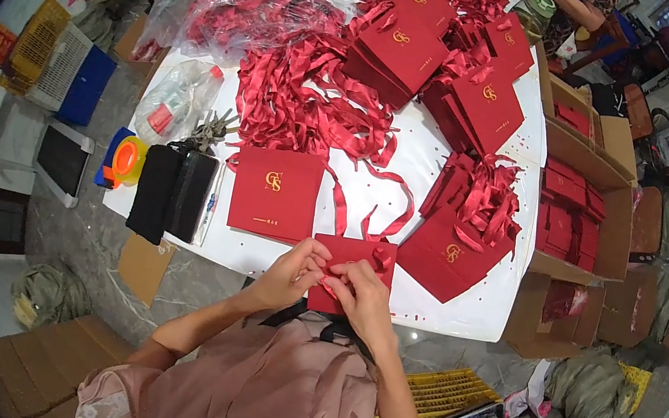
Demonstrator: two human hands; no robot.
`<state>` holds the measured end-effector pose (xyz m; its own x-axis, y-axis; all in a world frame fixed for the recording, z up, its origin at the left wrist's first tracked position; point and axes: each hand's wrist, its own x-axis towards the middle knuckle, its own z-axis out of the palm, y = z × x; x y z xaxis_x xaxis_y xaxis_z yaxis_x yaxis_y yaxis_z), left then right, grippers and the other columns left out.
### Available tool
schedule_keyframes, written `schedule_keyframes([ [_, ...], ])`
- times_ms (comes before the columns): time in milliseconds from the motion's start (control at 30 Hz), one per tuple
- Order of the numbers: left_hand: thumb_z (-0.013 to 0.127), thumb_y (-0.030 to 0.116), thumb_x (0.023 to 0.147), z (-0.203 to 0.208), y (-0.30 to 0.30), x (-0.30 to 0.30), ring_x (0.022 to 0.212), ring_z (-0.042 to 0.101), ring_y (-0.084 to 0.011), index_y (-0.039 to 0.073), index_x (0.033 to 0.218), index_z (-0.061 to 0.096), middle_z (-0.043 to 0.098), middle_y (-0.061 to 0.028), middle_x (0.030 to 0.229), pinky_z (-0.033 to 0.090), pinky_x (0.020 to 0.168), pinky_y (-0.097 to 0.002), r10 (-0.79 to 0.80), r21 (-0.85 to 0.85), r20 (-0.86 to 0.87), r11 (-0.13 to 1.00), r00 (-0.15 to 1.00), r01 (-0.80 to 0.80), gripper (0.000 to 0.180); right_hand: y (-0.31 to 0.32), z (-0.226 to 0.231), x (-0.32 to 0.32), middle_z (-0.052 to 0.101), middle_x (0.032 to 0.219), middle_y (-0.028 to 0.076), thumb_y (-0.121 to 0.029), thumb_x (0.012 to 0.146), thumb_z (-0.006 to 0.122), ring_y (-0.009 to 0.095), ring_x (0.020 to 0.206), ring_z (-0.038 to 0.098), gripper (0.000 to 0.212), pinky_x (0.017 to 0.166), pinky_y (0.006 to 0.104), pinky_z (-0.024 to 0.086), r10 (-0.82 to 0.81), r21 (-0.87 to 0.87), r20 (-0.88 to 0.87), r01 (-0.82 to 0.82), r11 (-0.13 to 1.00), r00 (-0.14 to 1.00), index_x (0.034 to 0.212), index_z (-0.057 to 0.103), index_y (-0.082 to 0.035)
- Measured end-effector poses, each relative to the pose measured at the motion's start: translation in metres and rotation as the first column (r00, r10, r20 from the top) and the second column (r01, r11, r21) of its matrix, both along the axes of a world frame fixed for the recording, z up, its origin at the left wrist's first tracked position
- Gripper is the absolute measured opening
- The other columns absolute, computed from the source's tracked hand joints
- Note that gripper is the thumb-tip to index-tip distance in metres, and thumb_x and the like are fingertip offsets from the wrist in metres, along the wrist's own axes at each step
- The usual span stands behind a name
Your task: The person attaches ribbon handles to gift bags by hand, gathers and organizes the assembled bags into a stack, and attaches ribbons to additional gift bags.
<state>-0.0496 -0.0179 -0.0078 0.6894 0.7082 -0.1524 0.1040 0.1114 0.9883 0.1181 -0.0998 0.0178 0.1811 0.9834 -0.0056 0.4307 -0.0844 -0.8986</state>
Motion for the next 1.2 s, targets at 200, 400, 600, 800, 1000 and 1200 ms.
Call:
schedule_keyframes([
  [200,0.058,-0.002,0.091,0.000,-0.004,0.009,0.085,0.067,-0.0246,0.001,0.114,0.050,0.058,-0.0120,0.101,0.054,0.072,-0.0329,0.080,0.116,-0.034,0.990,0.996,-0.076,0.024,0.000,-0.003,-0.004,0.063,0.084,0.010,-0.008,0.084,0.077,0.020,0.070,0.060,0.017,0.063,0.0306,0.047,-0.028,0.073,0.047,0.025,0.997,0.998,0.098,0.070,0.000],
  [400,0.059,0.004,0.089,0.018,0.004,0.017,0.082,0.067,-0.0391,0.000,0.120,0.052,0.054,-0.0177,0.115,0.057,0.066,-0.0425,0.237,0.659,-0.355,0.750,0.904,0.062,0.032,0.003,-0.011,-0.002,0.063,0.078,0.011,-0.006,0.084,0.075,0.021,0.064,0.059,0.013,0.059,0.0309,0.047,-0.181,0.058,0.099,0.176,0.983,0.978,0.094,0.069,-0.001],
  [600,0.064,0.005,0.084,0.000,-0.006,0.028,0.080,0.066,-0.0356,0.001,0.121,0.052,0.052,-0.0161,0.110,0.058,0.063,-0.0411,0.177,0.650,-0.494,0.726,0.851,0.225,0.040,0.001,-0.025,-0.003,0.062,0.074,0.012,-0.007,0.086,0.072,0.021,0.059,0.059,0.009,0.056,0.0330,0.047,-0.247,0.121,0.176,0.228,0.966,0.953,0.091,0.068,0.000],
  [800,0.067,0.007,0.083,0.009,-0.006,0.026,0.090,0.062,-0.0321,0.005,0.114,0.056,0.053,-0.0138,0.101,0.056,0.065,-0.0398,0.152,0.649,-0.419,0.739,0.895,0.179,0.033,-0.003,-0.027,-0.004,0.061,0.067,0.009,-0.010,0.083,0.071,0.020,0.056,0.058,0.010,0.053,0.0328,0.045,-0.241,0.027,0.209,0.241,0.970,0.948,0.082,0.066,-0.002],
  [1000,0.062,0.006,0.086,0.005,-0.007,0.026,0.089,0.062,-0.0335,0.006,0.109,0.056,0.054,-0.0134,0.095,0.054,0.068,-0.0429,0.180,0.666,-0.378,0.734,0.908,0.131,0.024,-0.002,-0.028,-0.011,0.060,0.064,0.009,-0.013,0.079,0.072,0.027,0.057,0.061,0.014,0.053,0.0379,0.047,-0.302,-0.054,0.175,0.316,0.947,0.937,0.076,0.063,-0.004],
  [1200,0.058,0.006,0.086,-0.007,-0.004,0.020,0.086,0.063,-0.0372,0.006,0.104,0.055,0.059,-0.0150,0.091,0.053,0.069,-0.0458,0.147,0.601,-0.424,0.784,0.894,0.156,0.018,-0.004,-0.029,-0.015,0.060,0.064,0.009,-0.014,0.079,0.073,0.027,0.057,0.061,0.016,0.052,0.0378,0.047,-0.277,-0.002,0.224,0.285,0.959,0.934,0.075,0.062,-0.004],
])
